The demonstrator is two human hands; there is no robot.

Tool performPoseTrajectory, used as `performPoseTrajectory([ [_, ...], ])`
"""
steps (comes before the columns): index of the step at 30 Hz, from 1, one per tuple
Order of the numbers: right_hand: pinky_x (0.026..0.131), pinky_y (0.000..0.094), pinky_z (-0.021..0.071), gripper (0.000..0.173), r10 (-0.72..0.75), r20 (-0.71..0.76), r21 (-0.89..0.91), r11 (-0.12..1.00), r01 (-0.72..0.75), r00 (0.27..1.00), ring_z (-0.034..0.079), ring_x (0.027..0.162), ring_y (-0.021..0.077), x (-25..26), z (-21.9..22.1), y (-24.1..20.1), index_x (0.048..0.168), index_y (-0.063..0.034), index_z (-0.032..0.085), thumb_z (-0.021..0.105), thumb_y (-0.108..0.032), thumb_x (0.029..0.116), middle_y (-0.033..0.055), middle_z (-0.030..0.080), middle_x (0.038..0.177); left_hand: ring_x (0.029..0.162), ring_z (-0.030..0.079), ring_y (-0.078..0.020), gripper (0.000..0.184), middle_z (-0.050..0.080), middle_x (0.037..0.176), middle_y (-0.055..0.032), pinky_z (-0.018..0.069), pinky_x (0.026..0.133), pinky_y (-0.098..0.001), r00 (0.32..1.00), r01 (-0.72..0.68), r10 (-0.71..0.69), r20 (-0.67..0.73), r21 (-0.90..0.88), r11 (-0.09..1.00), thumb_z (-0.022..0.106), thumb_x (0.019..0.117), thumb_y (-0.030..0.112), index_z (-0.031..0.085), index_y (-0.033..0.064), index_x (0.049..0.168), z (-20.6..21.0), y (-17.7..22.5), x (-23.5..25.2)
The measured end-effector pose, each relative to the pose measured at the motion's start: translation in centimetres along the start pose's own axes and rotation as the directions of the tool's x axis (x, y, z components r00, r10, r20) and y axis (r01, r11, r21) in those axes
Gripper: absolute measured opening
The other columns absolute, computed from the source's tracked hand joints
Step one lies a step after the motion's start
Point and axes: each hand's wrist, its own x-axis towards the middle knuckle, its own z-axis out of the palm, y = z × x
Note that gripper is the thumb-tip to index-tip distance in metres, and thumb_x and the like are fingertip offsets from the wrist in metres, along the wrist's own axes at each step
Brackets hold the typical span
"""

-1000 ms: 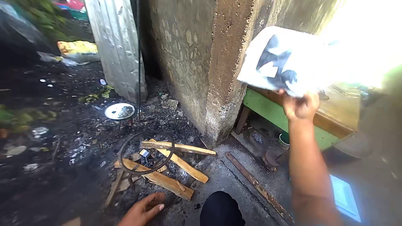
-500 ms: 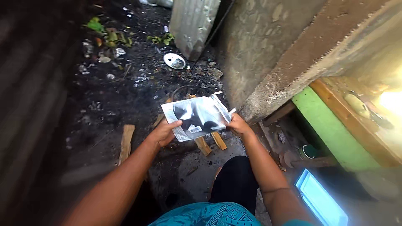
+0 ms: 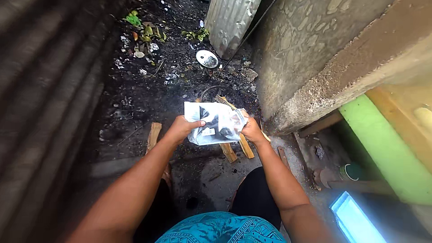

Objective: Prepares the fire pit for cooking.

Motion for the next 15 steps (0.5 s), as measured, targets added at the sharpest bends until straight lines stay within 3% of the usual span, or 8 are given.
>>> performPoseTrajectory([
  [2, 0.099, 0.0409, 0.0552, 0.059, 0.024, 0.029, -0.193, 0.981, -0.018, 0.999, 0.063, 0.116, 0.021, 0.0, -0.2, 0.3, 0.128, 0.0, 0.063, 0.087, -0.008, 0.0749, 0.016, 0.061, 0.132, 0.088, 0.073, -0.0138, 0.029, 0.076, 0.099, -0.0098, 0.0618, 0.086, -0.0359, 1.0, -0.023, 0.021, 0.022, 0.049, 0.999, 0.081, 0.0855, 0.005, 0.068, -0.0026, 0.111, 0.9, 0.0, 0.1],
  [5, 0.101, 0.0467, 0.0542, 0.078, 0.11, 0.039, -0.395, 0.915, -0.086, 0.993, 0.063, 0.118, 0.026, -0.1, -0.3, 0.9, 0.135, 0.0003, 0.056, 0.093, -0.024, 0.0712, 0.0189, 0.062, 0.132, 0.088, 0.073, -0.0115, 0.026, 0.075, 0.098, -0.0075, 0.0615, 0.085, -0.033, 0.996, -0.061, 0.06, 0.061, 0.014, 0.998, 0.079, 0.087, 0.003, 0.068, -0.0017, 0.11, 1.9, -0.4, 0.2],
  [7, 0.099, 0.051, 0.0539, 0.063, 0.097, 0.055, -0.535, 0.843, -0.053, 0.994, 0.063, 0.115, 0.0305, 0.0, 0.1, 0.7, 0.122, 0.0023, 0.067, 0.091, -0.031, 0.0742, 0.0201, 0.063, 0.127, 0.089, 0.072, -0.0102, 0.025, 0.075, 0.098, -0.0066, 0.0615, 0.085, -0.0317, 0.993, -0.074, 0.078, 0.093, -0.048, 0.996, 0.076, 0.0883, -0.001, 0.066, -0.0021, 0.111, 2.3, -0.3, -0.1],
  [9, 0.092, 0.0533, 0.056, 0.041, 0.075, 0.07, -0.621, 0.783, -0.015, 0.995, 0.065, 0.108, 0.0325, 0.3, 0.6, 0.6, 0.111, 0.0019, 0.072, 0.085, -0.024, 0.0812, 0.02, 0.063, 0.119, 0.089, 0.072, -0.0091, 0.023, 0.075, 0.098, -0.0047, 0.0613, 0.086, -0.0307, 0.99, -0.076, 0.086, 0.108, -0.093, 0.993, 0.073, 0.0895, -0.003, 0.065, -0.0011, 0.111, 2.6, -0.3, -0.2],
  [12, 0.095, 0.0523, 0.0564, 0.033, 0.041, -0.045, -0.606, 0.793, -0.06, 0.998, 0.068, 0.107, 0.0313, 0.9, 0.2, 0.5, 0.113, 0.0043, 0.071, 0.078, -0.015, 0.086, 0.0202, 0.068, 0.116, 0.09, 0.073, -0.0104, 0.022, 0.075, 0.099, -0.0043, 0.0614, 0.086, -0.032, 0.992, -0.08, 0.093, 0.08, -0.147, 0.986, 0.071, 0.0916, -0.001, 0.065, 0.0001, 0.113, 1.9, -0.5, 0.2],
  [15, 0.089, 0.0454, 0.0548, 0.014, -0.021, -0.172, -0.536, 0.841, -0.076, 0.985, 0.065, 0.096, 0.029, 1.6, -1.2, 0.6, 0.099, 0.0066, 0.071, 0.065, -0.003, 0.0914, 0.0193, 0.065, 0.101, 0.094, 0.072, -0.0123, 0.025, 0.074, 0.104, -0.0053, 0.0608, 0.089, -0.0344, 0.996, -0.066, 0.078, 0.044, -0.223, 0.972, 0.068, 0.095, 0.001, 0.061, 0.0007, 0.119, 0.3, -0.6, 0.4],
])
